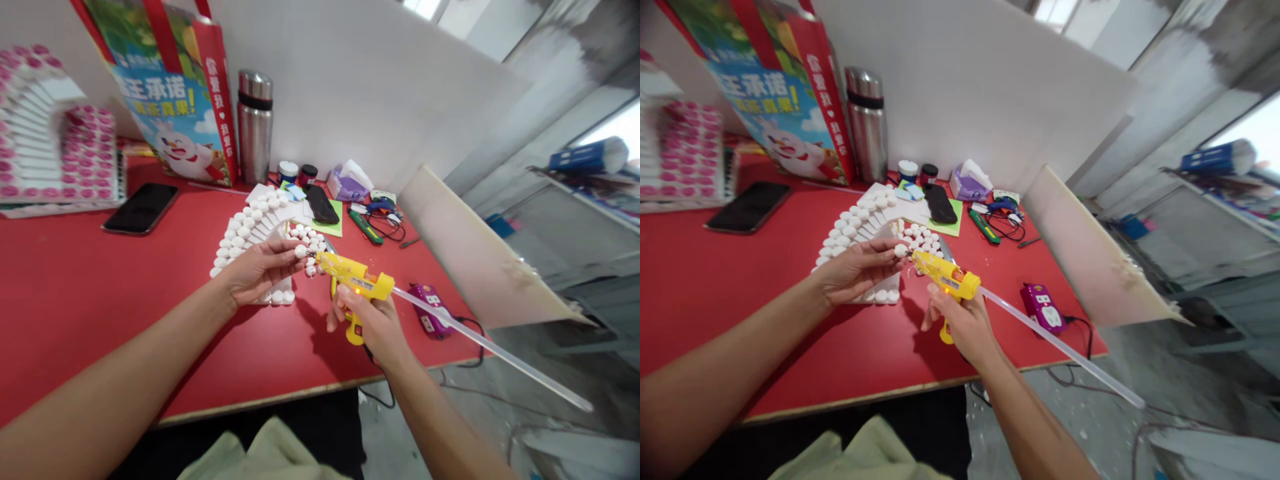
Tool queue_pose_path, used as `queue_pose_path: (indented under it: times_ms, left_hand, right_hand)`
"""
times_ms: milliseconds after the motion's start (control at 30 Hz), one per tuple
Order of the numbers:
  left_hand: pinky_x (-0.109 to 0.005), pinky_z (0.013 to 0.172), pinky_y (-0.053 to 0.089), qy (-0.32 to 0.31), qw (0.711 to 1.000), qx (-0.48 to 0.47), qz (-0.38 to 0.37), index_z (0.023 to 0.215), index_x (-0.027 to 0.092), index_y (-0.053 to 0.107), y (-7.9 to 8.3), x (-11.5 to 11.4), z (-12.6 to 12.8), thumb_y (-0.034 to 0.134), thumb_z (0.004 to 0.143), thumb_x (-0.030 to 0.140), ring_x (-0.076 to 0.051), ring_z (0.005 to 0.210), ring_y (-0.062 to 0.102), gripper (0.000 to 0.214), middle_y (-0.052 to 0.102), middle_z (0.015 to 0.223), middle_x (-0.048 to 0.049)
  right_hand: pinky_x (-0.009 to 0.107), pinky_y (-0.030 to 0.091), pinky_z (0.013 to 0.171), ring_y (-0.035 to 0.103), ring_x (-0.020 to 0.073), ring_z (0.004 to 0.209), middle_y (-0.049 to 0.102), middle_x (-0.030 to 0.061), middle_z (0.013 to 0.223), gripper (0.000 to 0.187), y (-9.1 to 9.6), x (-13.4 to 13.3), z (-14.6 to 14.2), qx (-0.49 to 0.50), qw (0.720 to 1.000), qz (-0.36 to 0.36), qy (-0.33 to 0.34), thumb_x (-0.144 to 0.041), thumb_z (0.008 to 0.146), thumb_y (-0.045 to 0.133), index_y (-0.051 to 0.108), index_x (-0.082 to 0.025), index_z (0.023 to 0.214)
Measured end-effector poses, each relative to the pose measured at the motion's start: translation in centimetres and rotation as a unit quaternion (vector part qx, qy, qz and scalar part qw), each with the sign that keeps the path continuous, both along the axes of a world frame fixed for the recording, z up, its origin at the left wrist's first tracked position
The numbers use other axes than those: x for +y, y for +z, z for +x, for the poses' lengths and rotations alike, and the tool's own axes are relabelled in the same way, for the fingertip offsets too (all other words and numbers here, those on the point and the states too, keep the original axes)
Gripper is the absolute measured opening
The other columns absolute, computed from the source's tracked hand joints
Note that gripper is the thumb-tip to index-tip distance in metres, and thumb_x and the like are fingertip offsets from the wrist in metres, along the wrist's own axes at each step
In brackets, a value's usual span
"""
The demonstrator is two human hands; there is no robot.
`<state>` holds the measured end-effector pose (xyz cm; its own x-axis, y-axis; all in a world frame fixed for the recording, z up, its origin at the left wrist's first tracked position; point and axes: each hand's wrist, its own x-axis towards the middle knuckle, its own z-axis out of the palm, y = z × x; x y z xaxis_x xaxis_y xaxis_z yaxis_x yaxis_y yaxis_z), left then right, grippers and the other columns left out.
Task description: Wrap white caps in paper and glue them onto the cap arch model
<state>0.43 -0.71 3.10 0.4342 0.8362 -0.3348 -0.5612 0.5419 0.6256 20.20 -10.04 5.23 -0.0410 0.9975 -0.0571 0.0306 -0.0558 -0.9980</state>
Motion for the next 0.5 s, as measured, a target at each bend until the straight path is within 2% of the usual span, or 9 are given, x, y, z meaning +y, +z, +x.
queue_pose_path:
  times_ms: [200, 333, 433, 500]
  left_hand:
    - [-0.023, 0.084, 0.062, 0.017, 1.000, -0.005, 0.021, 0.089, 0.010, 0.078, -0.4, 0.3, -0.1, 0.070, 0.084, -0.006, -0.012, 0.080, 0.075, 0.018, 0.078, 0.087, -0.0077]
    - [-0.025, 0.079, 0.061, 0.036, 0.996, 0.020, 0.084, 0.091, 0.011, 0.079, -0.2, 0.2, -0.5, 0.083, 0.077, 0.006, -0.014, 0.077, 0.074, 0.016, 0.078, 0.088, -0.0076]
    - [-0.027, 0.079, 0.059, 0.074, 0.977, 0.098, 0.175, 0.098, 0.014, 0.079, 0.1, 0.2, -0.9, 0.088, 0.076, 0.019, -0.015, 0.078, 0.073, 0.024, 0.078, 0.089, -0.0064]
    - [-0.026, 0.078, 0.056, 0.093, 0.943, 0.203, 0.246, 0.098, 0.016, 0.079, 0.1, 0.2, -1.1, 0.088, 0.075, 0.021, -0.016, 0.080, 0.071, 0.026, 0.077, 0.089, -0.0054]
  right_hand:
    - [0.031, 0.048, 0.056, 0.064, 0.0157, 0.050, 0.056, -0.0024, 0.056, 0.037, -0.1, 0.2, 0.7, 0.006, 1.000, 0.001, -0.025, -0.045, 0.091, 0.070, 0.061, -0.019, 0.067]
    - [0.031, 0.051, 0.055, 0.065, 0.0162, 0.054, 0.065, 0.0008, 0.064, 0.030, 0.5, 2.1, 1.9, 0.065, 0.997, 0.000, -0.039, -0.044, 0.090, 0.071, 0.067, -0.019, 0.075]
    - [0.029, 0.052, 0.054, 0.061, 0.0136, 0.054, 0.068, 0.0011, 0.072, 0.026, 1.2, 4.7, 2.4, 0.137, 0.989, 0.008, -0.049, -0.045, 0.084, 0.074, 0.069, -0.019, 0.083]
    - [0.027, 0.052, 0.054, 0.058, 0.0112, 0.054, 0.067, -0.0006, 0.074, 0.030, 1.4, 6.6, 2.4, 0.185, 0.982, 0.002, -0.049, -0.047, 0.080, 0.077, 0.068, -0.019, 0.088]
